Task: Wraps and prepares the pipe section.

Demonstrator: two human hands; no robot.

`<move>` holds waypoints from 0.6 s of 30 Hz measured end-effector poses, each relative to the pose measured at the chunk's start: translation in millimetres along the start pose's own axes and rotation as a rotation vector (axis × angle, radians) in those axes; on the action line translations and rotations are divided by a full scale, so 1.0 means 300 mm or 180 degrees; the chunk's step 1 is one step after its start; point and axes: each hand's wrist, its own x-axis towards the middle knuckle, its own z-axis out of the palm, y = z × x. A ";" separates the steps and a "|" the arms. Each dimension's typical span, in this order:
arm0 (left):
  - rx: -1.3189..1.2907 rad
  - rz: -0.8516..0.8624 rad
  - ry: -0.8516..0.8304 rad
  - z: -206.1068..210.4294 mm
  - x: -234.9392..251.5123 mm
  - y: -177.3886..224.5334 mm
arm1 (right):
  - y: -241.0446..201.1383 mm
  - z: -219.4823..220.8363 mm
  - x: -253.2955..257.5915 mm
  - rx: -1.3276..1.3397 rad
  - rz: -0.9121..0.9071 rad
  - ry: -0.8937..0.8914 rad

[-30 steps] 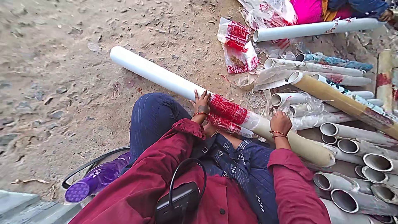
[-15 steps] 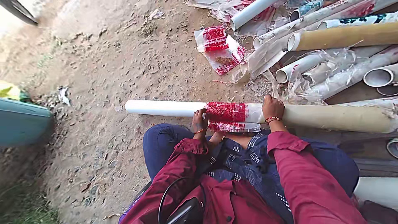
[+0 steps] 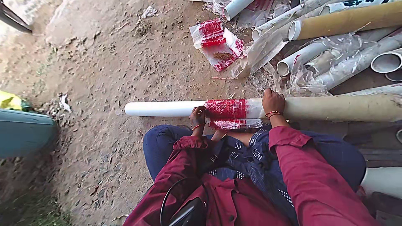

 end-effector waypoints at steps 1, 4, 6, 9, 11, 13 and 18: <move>0.0033 -0.0048 -0.0068 -0.004 0.003 0.005 | 0.000 0.000 -0.001 -0.0020 0.0002 -0.0005; 0.0215 0.0065 -0.0129 0.002 0.013 -0.013 | -0.003 0.005 -0.003 -0.0085 0.0027 -0.0017; 0.0320 0.0191 -0.0130 0.013 0.021 -0.033 | -0.005 0.006 -0.003 -0.0160 0.0052 -0.0032; 0.0339 0.0320 -0.0232 0.016 0.026 -0.044 | -0.004 0.011 -0.005 -0.0251 0.0045 0.0008; 0.0267 0.0457 -0.0272 0.010 0.022 -0.041 | -0.002 0.014 -0.010 -0.0239 0.0027 0.0094; 0.0268 0.0564 -0.0331 0.004 0.020 -0.046 | 0.002 0.017 -0.016 -0.0183 -0.0015 0.0205; 0.0501 0.0561 -0.0648 -0.014 0.019 -0.028 | 0.008 0.017 -0.030 -0.0188 -0.0056 0.0204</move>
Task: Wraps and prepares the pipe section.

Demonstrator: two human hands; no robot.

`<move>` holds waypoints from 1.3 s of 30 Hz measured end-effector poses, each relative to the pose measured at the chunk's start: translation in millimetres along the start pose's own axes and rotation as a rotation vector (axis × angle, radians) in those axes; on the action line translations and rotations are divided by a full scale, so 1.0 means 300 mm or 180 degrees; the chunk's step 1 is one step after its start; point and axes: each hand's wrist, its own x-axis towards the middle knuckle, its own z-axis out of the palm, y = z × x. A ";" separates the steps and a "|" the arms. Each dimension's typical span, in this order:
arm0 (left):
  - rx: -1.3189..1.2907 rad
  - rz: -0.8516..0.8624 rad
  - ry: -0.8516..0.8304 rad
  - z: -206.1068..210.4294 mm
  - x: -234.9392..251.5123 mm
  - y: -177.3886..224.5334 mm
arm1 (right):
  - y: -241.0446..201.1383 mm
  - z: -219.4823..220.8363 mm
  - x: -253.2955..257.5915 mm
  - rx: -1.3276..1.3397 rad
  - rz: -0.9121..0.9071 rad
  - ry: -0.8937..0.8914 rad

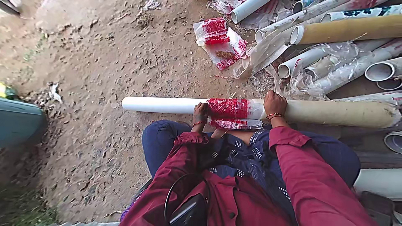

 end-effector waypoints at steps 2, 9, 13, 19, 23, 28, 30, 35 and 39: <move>-0.0033 -0.0125 -0.0023 -0.003 -0.007 0.016 | 0.002 -0.001 -0.006 0.0006 -0.0026 0.0027; -0.0285 -0.0480 0.0289 0.003 -0.040 0.044 | -0.001 0.011 0.005 -0.0070 0.0018 -0.0067; -0.0404 -0.0786 0.0373 0.008 -0.034 0.042 | -0.005 -0.002 0.005 -0.0049 0.0062 -0.0135; -0.0748 -0.1415 0.0244 -0.008 -0.013 0.024 | -0.104 -0.100 -0.008 -0.0300 -0.0011 -0.0462; -0.1089 -0.1399 0.0229 -0.014 -0.034 0.042 | -0.337 -0.124 -0.090 0.0122 -0.0743 -0.0775; -0.1275 -0.1207 0.0188 -0.018 -0.052 0.038 | -0.614 -0.082 -0.169 -0.0061 -0.1172 -0.2082; -0.1298 -0.1151 0.0145 -0.019 -0.056 0.035 | -0.672 -0.062 -0.170 -0.0439 -0.1169 -0.2071; -0.1467 -0.1050 0.0278 0.039 -0.042 0.011 | -0.691 -0.055 -0.144 -0.0936 -0.1336 -0.1880; -0.1533 -0.1216 0.0052 0.000 -0.041 0.031 | -0.707 -0.052 -0.156 -0.1298 -0.1595 -0.1651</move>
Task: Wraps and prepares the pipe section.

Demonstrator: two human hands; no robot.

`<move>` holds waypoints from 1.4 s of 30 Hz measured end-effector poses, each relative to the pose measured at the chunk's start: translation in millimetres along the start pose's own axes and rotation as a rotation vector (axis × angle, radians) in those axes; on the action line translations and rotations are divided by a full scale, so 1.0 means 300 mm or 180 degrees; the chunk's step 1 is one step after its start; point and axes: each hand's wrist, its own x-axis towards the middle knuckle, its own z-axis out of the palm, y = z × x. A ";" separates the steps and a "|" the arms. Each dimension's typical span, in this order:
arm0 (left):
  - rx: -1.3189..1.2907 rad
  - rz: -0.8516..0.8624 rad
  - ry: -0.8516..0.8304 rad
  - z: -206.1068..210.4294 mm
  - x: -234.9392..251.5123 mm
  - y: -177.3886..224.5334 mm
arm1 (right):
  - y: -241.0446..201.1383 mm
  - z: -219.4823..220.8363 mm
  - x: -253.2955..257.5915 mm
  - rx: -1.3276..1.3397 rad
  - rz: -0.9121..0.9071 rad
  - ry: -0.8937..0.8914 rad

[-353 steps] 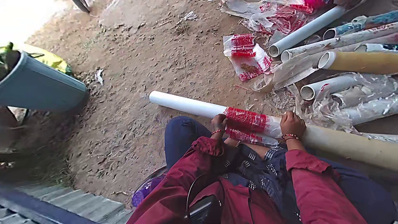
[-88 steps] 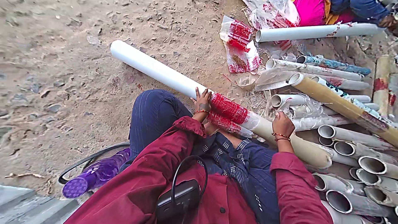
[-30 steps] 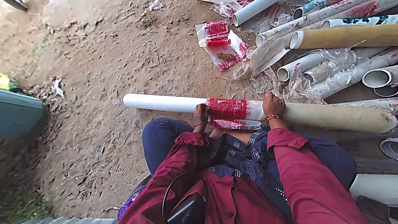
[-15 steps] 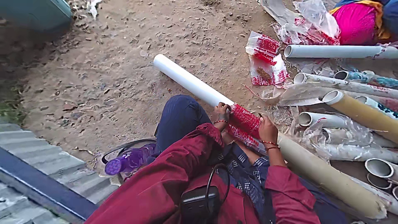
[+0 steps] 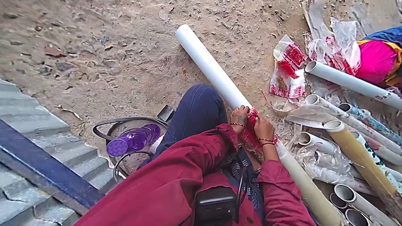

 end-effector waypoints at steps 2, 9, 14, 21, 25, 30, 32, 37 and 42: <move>0.0029 0.0027 0.0046 0.009 0.002 -0.002 | -0.006 0.003 0.002 -0.0131 -0.0141 0.0092; 0.0047 0.0028 0.0160 0.019 0.011 -0.003 | -0.034 -0.010 0.001 -0.0607 -0.0384 0.0198; 0.0024 0.0155 0.0246 0.016 -0.005 -0.008 | -0.074 -0.048 -0.014 -0.0791 -0.0325 -0.0110; 0.0133 0.0019 -0.0095 -0.028 -0.005 0.013 | -0.126 -0.101 -0.026 -0.1187 -0.0205 -0.0575; -0.0006 -0.0118 -0.0297 -0.039 -0.001 0.011 | -0.048 -0.156 -0.025 -0.0963 0.0028 -0.0488; -0.0252 -0.0118 -0.0160 -0.018 0.010 0.002 | 0.321 -0.035 -0.051 0.0212 0.1203 0.1119; -0.0192 -0.0065 -0.0177 -0.018 0.017 0.005 | 0.451 0.067 -0.064 0.0248 0.1662 0.0976; 0.0116 -0.0043 -0.0093 -0.024 0.016 0.010 | 0.526 0.274 -0.093 0.0506 0.1865 0.1473; 0.0503 0.0322 0.0112 -0.010 0.015 0.013 | 0.531 0.305 -0.094 0.0511 0.1851 0.1807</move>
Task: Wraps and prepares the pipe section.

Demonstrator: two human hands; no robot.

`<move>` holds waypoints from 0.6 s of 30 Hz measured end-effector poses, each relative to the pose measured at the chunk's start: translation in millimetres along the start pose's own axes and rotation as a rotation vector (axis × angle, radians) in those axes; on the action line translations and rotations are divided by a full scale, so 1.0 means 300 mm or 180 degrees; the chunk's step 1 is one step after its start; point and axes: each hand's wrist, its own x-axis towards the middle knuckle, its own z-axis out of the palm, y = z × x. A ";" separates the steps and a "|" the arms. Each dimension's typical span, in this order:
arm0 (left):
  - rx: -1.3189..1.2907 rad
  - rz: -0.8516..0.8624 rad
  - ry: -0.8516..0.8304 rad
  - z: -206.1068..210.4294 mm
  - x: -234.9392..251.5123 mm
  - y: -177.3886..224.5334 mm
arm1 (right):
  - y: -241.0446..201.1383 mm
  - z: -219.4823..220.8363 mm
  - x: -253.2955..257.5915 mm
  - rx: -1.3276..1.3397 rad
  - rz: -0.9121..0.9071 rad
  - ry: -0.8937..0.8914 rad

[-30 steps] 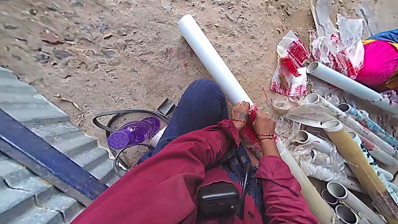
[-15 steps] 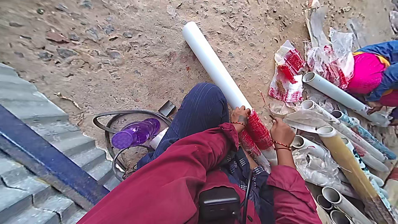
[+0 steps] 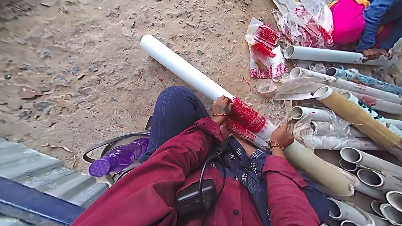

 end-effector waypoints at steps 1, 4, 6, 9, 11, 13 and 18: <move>0.0033 0.0040 0.0047 0.002 0.001 -0.003 | 0.003 0.003 0.000 0.0017 -0.0008 -0.0001; 0.0200 0.0369 0.0175 0.017 0.009 -0.021 | 0.013 0.022 0.000 0.0146 0.0059 -0.0093; 0.0352 0.0636 0.0243 0.027 0.018 -0.032 | 0.021 0.039 0.001 0.0237 0.0107 -0.0064; 0.0692 0.1142 0.0133 0.057 0.011 -0.039 | 0.023 0.052 0.010 0.0297 0.0120 0.0128; 0.0897 0.1451 -0.0136 0.087 -0.023 -0.034 | 0.020 0.047 0.019 0.0340 0.0151 0.0081; 0.0729 0.1301 -0.0022 0.098 -0.039 -0.033 | 0.016 0.041 0.031 0.0438 0.0194 -0.0087; 0.0031 0.0866 0.0768 0.036 0.002 -0.058 | 0.024 0.053 0.031 0.0500 0.0170 0.0006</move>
